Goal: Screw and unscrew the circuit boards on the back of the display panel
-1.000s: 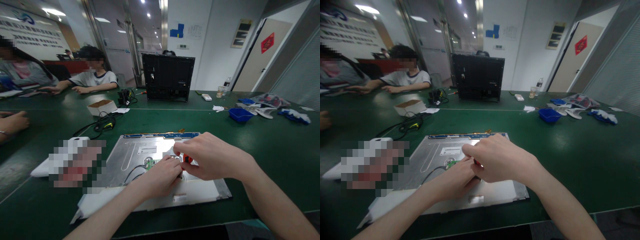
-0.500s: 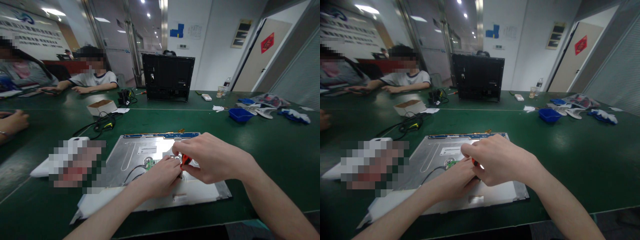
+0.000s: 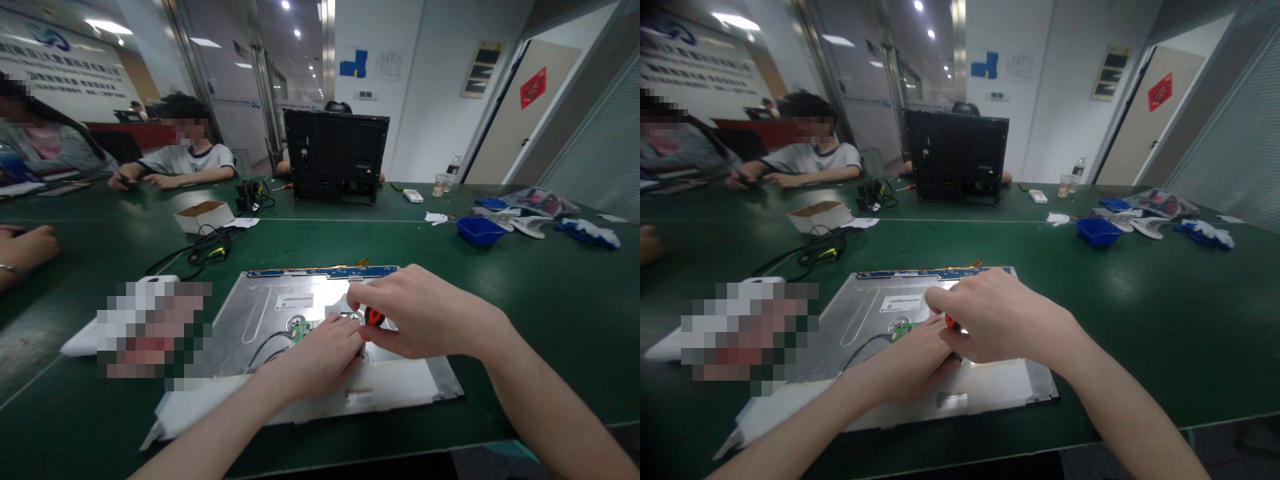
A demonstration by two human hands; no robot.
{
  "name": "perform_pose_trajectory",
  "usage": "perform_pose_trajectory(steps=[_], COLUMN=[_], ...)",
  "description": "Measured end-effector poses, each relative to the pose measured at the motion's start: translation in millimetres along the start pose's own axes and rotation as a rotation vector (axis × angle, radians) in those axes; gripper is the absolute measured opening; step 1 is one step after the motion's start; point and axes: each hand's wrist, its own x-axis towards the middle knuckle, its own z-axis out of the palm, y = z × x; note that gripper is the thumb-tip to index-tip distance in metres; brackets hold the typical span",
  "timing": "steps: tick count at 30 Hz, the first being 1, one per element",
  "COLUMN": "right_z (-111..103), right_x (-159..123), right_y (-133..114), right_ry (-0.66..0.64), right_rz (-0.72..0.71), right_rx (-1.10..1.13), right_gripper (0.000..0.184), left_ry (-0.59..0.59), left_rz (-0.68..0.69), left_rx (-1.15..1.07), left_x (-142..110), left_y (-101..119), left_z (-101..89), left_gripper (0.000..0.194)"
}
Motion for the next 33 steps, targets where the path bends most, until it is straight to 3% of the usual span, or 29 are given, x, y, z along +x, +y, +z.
perform_pose_trajectory(steps=[13,20,25,29,33], right_z=[0.4,1.8,0.2,1.1,2.6], right_x=[0.4,1.7,0.9,-0.2,-0.7], right_y=[-0.7,0.6,1.4,1.3,2.1], right_ry=[-0.012,-0.019,-0.013,0.011,0.015], right_rz=[0.019,0.084,0.020,-0.026,-0.007], right_rx=[-0.001,-0.056,0.015,0.070,0.048], right_gripper=[0.010,0.019,0.009,0.011,0.011], left_ry=[0.005,0.008,-0.016,-0.001,-0.017], left_rz=[-0.004,-0.013,-0.017,0.001,-0.006], left_rx=[0.023,0.013,0.010,0.009,0.038], left_x=[0.2,0.1,0.7,1.0,1.2], left_y=[0.3,4.3,1.6,1.1,2.4], left_z=[-0.4,-7.5,-4.5,-2.8,-4.2], left_gripper=[0.016,0.010,0.010,0.017,0.013])
